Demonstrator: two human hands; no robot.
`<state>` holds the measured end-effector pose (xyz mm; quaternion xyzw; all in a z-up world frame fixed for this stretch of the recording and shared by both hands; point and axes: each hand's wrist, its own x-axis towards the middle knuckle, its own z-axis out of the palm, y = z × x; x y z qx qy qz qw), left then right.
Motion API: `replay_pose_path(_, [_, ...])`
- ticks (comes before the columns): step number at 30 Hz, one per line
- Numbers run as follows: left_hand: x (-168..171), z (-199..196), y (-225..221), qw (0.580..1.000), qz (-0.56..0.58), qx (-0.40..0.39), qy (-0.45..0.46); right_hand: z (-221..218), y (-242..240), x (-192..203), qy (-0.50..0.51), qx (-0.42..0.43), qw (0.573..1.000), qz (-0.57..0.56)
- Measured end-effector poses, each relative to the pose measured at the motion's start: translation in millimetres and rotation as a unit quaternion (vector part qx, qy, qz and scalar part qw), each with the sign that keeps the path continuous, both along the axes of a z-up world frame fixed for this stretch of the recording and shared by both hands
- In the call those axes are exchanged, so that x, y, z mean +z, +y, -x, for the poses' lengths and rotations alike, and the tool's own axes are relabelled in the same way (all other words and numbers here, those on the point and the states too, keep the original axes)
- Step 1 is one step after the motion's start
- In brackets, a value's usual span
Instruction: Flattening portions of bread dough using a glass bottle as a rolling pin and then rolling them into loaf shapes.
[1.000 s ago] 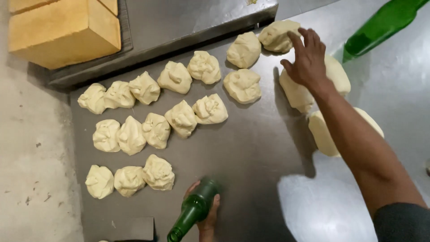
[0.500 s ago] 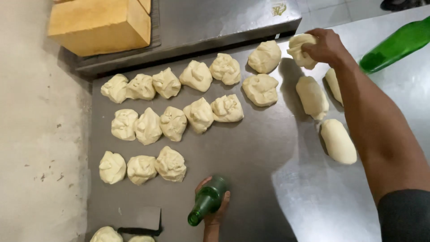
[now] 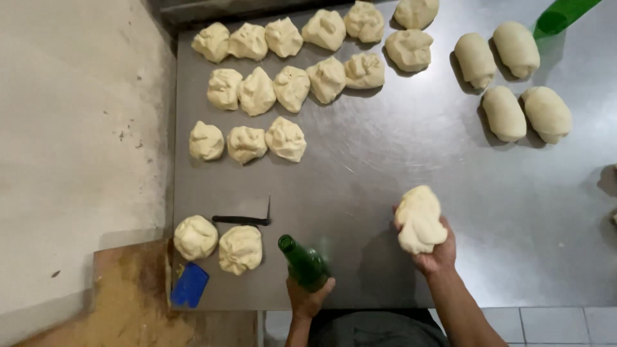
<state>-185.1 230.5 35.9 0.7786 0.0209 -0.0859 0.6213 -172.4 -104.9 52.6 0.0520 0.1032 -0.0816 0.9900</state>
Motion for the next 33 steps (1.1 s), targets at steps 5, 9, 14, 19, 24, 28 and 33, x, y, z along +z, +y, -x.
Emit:
replay_pose_path(5, [1.4,46.1,95.6,0.996,0.019,-0.019,0.081,26.4,106.3,84.7,0.252,0.084,0.934,0.238])
replay_pose_path(9, [13.3,53.9,149.8,0.998,0.008,-0.069,-0.005,24.2,160.0,145.0,0.191,-0.070,0.760,0.618])
replay_pose_path(14, [76.9,28.6,159.1,0.989,-0.080,-0.097,-0.083,33.7,233.8,125.8,0.169,-0.223,0.406,0.870])
replay_pose_path(19, [95.3,-12.5,138.7,0.949,-0.174,-0.134,-0.227,38.6,278.9,-20.6,0.205,0.031,0.124,0.970])
replay_pose_path(24, [99.4,-55.9,83.2,0.896,-0.303,-0.255,-0.201,81.3,263.7,36.4,0.243,0.067,0.384,0.888])
replay_pose_path(28, [83.3,-64.1,53.1,0.858,-0.307,-0.344,-0.227,90.8,254.5,40.6,0.246,-0.107,0.367,0.890])
replay_pose_path(33, [32.6,-50.3,39.9,0.778,-0.372,-0.228,-0.452,38.2,209.4,-8.1,0.139,-0.076,0.154,0.975])
